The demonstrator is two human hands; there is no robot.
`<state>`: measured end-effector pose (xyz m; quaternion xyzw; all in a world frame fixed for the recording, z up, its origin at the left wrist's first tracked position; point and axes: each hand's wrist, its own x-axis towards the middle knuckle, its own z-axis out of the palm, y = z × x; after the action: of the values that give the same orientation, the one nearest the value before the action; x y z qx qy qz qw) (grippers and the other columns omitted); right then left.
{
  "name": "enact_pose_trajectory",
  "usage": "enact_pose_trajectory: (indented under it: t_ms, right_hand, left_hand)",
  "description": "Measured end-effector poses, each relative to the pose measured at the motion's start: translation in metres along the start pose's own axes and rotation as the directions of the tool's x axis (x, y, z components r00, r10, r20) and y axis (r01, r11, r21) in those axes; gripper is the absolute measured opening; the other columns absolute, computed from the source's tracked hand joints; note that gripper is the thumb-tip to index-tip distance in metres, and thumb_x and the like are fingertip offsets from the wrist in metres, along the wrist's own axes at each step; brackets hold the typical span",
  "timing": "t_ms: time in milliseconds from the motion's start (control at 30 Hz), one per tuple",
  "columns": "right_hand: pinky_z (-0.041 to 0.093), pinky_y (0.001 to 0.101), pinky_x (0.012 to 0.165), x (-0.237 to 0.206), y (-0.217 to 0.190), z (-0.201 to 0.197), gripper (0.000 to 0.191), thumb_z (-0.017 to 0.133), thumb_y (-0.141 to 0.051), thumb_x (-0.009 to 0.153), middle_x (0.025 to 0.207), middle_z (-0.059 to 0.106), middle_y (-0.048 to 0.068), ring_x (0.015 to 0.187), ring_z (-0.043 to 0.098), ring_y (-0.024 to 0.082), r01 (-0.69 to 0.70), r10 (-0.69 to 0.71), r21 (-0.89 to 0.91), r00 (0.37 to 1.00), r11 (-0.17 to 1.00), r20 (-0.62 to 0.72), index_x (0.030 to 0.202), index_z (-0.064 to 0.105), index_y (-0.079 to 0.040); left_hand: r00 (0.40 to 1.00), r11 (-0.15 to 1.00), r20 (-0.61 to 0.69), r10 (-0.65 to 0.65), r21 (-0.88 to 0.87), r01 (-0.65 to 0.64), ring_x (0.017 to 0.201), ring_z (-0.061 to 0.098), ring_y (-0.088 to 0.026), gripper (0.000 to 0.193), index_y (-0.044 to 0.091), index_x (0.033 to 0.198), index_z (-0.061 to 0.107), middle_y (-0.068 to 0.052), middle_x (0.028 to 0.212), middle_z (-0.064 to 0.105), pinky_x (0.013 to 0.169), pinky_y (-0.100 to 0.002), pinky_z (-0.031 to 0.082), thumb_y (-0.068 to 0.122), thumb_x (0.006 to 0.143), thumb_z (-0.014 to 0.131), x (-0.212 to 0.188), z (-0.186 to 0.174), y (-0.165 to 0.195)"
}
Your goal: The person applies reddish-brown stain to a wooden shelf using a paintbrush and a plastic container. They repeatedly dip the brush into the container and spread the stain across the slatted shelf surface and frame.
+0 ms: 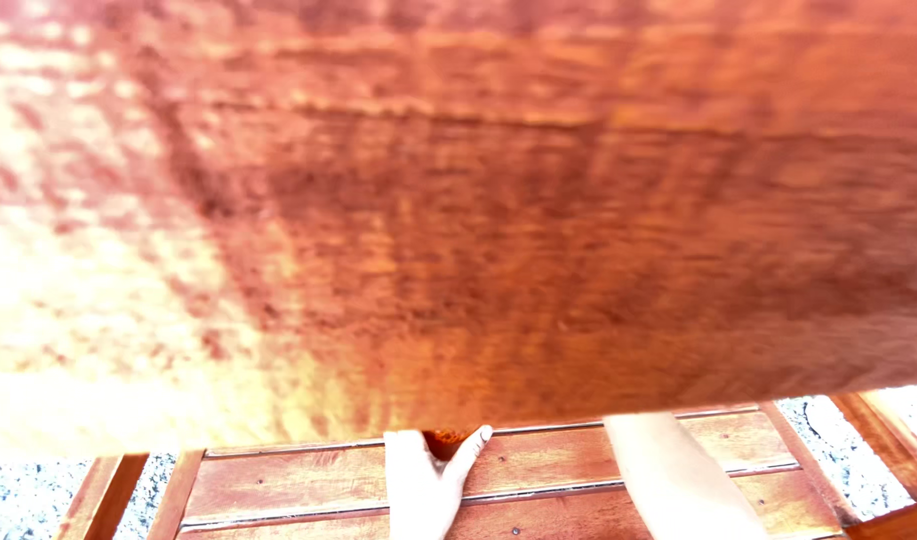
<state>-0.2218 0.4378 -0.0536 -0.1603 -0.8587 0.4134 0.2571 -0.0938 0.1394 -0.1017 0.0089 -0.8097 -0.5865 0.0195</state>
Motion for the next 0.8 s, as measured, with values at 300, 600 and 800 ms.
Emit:
enact_pose_trajectory:
  t_ms: [300, 600, 800]
  right_hand:
    - [0.057, 0.0386, 0.089, -0.015, 0.063, -0.071, 0.048, 0.077, -0.037, 0.081, 0.117, 0.074, 0.011, 0.104, 0.069, 0.024, -0.107, 0.126, 0.144, 0.983, 0.984, -0.132, 0.115, 0.070, -0.005]
    - [0.056, 0.0380, 0.089, -0.028, -0.006, 0.123, 0.050, 0.078, -0.040, 0.079, 0.115, 0.075, 0.011, 0.103, 0.070, 0.024, 0.047, -0.047, 0.010, 0.998, 0.999, 0.048, 0.113, 0.071, -0.005]
    - [0.056, 0.0376, 0.088, -0.011, 0.028, 0.007, 0.051, 0.079, -0.042, 0.078, 0.114, 0.075, 0.011, 0.102, 0.070, 0.024, -0.142, 0.144, 0.063, 0.989, 0.988, -0.035, 0.112, 0.071, -0.005]
  left_hand:
    - [0.990, 0.979, -0.018, 0.141, 0.152, -0.137, 0.116, 0.056, -0.037, 0.078, 0.006, 0.132, 0.061, -0.018, 0.123, 0.057, 0.096, -0.047, 0.050, 0.040, 0.069, 0.092, 0.011, 0.000, -0.026]
    - [0.824, 0.911, -0.413, 0.388, 0.035, -0.411, 0.136, 0.039, -0.046, 0.101, -0.002, 0.148, 0.030, -0.028, 0.147, 0.035, 0.110, -0.055, 0.037, 0.028, 0.072, 0.090, 0.008, -0.008, -0.021]
    - [0.855, 0.910, -0.324, 0.405, 0.055, -0.410, 0.133, 0.044, -0.041, 0.102, 0.000, 0.149, 0.030, -0.025, 0.141, 0.040, 0.110, -0.052, 0.040, 0.027, 0.071, 0.090, 0.013, -0.051, -0.024]
